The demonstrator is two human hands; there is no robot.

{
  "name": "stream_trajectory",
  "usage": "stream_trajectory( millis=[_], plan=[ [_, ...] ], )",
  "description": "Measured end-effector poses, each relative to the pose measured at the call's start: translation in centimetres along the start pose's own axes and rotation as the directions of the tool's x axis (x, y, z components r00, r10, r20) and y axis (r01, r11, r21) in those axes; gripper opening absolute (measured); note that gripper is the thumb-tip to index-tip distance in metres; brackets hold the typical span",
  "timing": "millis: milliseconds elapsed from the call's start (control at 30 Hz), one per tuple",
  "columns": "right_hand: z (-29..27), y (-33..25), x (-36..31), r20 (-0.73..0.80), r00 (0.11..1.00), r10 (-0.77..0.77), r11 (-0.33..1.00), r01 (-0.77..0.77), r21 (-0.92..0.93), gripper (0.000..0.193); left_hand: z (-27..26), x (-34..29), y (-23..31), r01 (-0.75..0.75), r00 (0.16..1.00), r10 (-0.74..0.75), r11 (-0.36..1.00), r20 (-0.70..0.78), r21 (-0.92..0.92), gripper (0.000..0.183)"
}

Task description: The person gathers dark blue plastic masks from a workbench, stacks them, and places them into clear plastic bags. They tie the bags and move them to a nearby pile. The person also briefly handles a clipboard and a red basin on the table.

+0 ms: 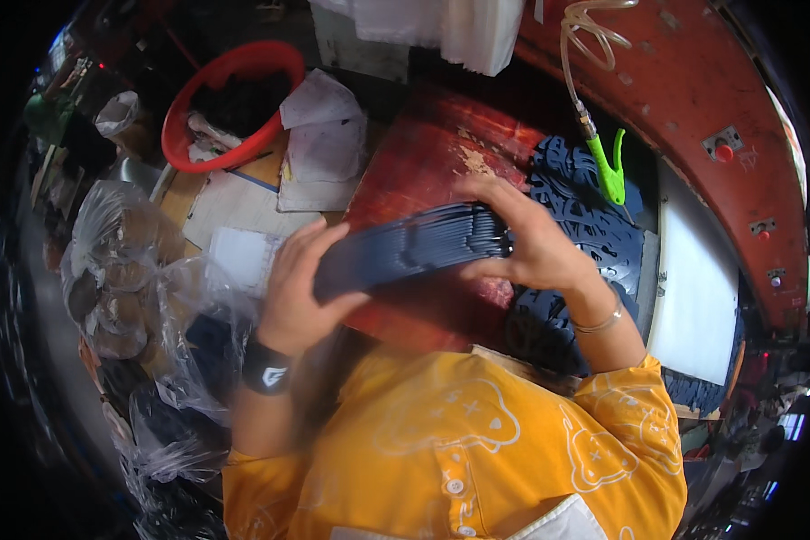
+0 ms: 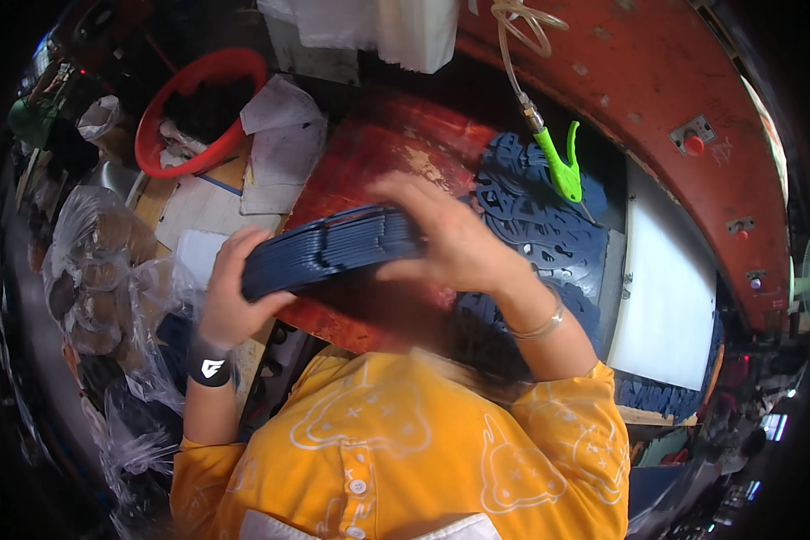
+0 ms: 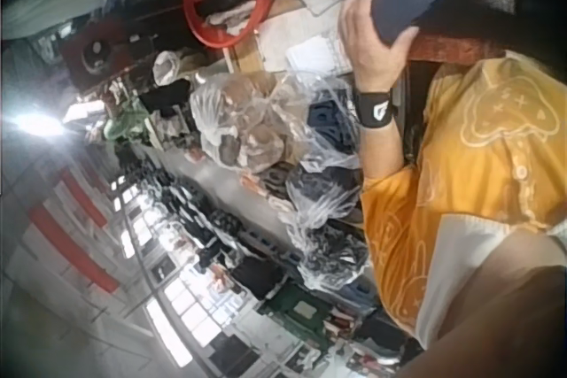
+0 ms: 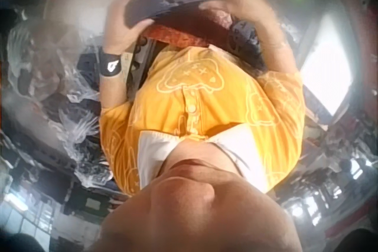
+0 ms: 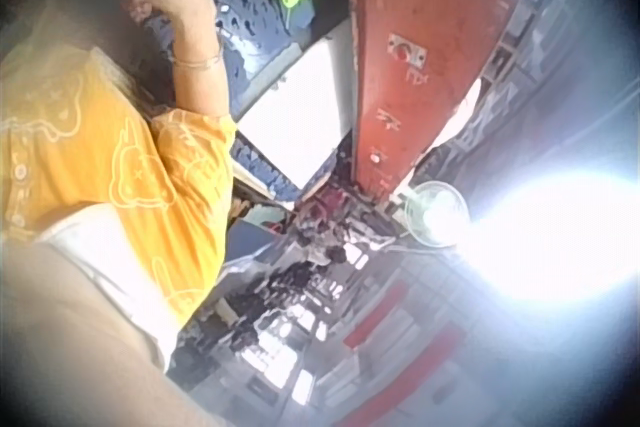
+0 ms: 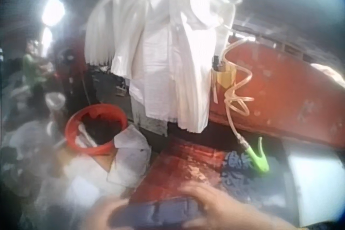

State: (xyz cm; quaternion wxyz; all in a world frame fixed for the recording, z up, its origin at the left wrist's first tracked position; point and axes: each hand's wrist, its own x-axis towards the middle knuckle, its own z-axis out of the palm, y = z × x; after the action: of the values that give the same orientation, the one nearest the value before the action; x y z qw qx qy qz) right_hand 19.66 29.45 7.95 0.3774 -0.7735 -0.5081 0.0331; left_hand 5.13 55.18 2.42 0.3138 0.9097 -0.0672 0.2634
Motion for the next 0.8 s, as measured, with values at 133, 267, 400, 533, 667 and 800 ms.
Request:
stream_trajectory(
  millis=[133,267,400,533,667,800],
  plan=[
    [2.0,0.5,0.2,0.085,0.989,0.121,0.992,-0.125,0.037,0.082,1.9,0.5,0.3,0.275,0.957,-0.246,0.936,0.152,-0.218,0.069],
    [2.2,2.6,-1.0,-0.059,0.998,-0.026,0.999,0.023,-0.047,0.068,2.5,0.8,-0.5,0.099,0.991,-0.083,0.983,0.108,-0.152,0.067],
    [1.6,2.2,-1.4,0.132,0.99,0.046,0.998,-0.05,0.026,0.062,2.1,0.6,-0.8,0.039,0.997,-0.027,0.981,0.067,-0.189,0.063],
    [1.5,-0.5,-0.5,0.152,0.987,0.049,0.999,-0.05,0.0,0.09,2.0,0.0,0.3,-0.104,0.993,0.099,0.992,-0.066,-0.072,0.059],
    [1.9,-2.2,0.4,0.233,0.972,0.03,0.943,0.05,-0.329,0.106,2.0,-0.1,1.1,0.065,0.997,-0.06,0.99,0.043,-0.128,0.052],
    [2.2,-3.7,1.5,0.318,0.93,0.184,0.874,-0.007,-0.485,0.083,1.4,-0.7,2.0,0.052,0.998,-0.047,0.993,0.052,-0.105,0.049]
  ],
)
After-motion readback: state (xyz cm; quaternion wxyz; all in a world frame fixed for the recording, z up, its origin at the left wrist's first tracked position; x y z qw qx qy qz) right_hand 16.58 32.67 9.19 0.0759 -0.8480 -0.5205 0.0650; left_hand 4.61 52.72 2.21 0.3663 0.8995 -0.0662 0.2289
